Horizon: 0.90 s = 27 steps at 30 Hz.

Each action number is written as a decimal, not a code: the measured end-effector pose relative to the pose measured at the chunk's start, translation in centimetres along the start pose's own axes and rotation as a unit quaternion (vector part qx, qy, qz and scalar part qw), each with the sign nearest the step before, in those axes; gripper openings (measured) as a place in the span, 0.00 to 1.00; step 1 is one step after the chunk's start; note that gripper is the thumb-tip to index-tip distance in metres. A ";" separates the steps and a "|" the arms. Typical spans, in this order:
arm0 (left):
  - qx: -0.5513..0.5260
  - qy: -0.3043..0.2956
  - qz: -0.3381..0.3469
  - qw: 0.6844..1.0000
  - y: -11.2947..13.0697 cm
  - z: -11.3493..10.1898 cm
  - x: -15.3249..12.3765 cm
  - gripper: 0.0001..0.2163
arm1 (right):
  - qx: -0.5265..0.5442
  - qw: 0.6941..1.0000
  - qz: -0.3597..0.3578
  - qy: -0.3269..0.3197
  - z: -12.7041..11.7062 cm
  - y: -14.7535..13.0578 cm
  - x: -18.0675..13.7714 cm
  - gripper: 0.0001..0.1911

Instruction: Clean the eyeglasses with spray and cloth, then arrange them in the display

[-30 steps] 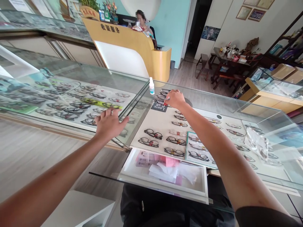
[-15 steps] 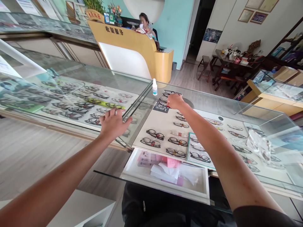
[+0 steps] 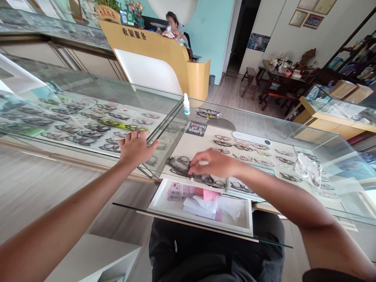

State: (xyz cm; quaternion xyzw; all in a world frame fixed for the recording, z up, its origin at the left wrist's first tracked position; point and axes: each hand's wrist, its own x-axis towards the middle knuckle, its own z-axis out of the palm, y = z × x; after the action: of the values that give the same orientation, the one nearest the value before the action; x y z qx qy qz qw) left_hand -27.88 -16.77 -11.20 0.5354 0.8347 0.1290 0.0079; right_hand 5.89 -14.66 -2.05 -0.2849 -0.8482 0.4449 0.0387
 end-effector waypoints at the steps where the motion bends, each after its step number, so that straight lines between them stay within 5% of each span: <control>1: 0.001 0.001 0.001 1.000 0.1 -0.1 -0.1 0.38 | 0.038 0.999 0.012 -0.023 1.4 -0.2 -1.4 0.09; 7: 0.016 -0.017 0.004 1.000 0.4 -0.5 -0.3 0.37 | 0.014 0.997 0.080 -0.020 8.6 1.7 -5.9 0.09; 11: 0.018 -0.017 0.005 1.000 0.5 -0.6 -0.3 0.37 | -0.037 0.998 0.039 0.010 12.3 5.0 -5.4 0.06; 17: 0.014 -0.015 0.005 1.000 0.7 -0.8 -0.6 0.36 | -0.141 0.983 0.014 0.117 16.0 9.9 -0.2 0.05; 27: 0.025 0.009 0.011 1.000 -0.3 0.1 -0.2 0.35 | -0.222 0.948 -0.019 0.227 17.5 13.5 10.1 0.12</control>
State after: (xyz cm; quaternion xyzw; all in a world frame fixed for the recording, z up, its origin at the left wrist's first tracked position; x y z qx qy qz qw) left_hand -28.07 -17.10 -11.42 0.5437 0.8314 0.1134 -0.0144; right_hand -2.07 -16.27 -25.01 -0.3631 -0.8997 0.1684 0.1745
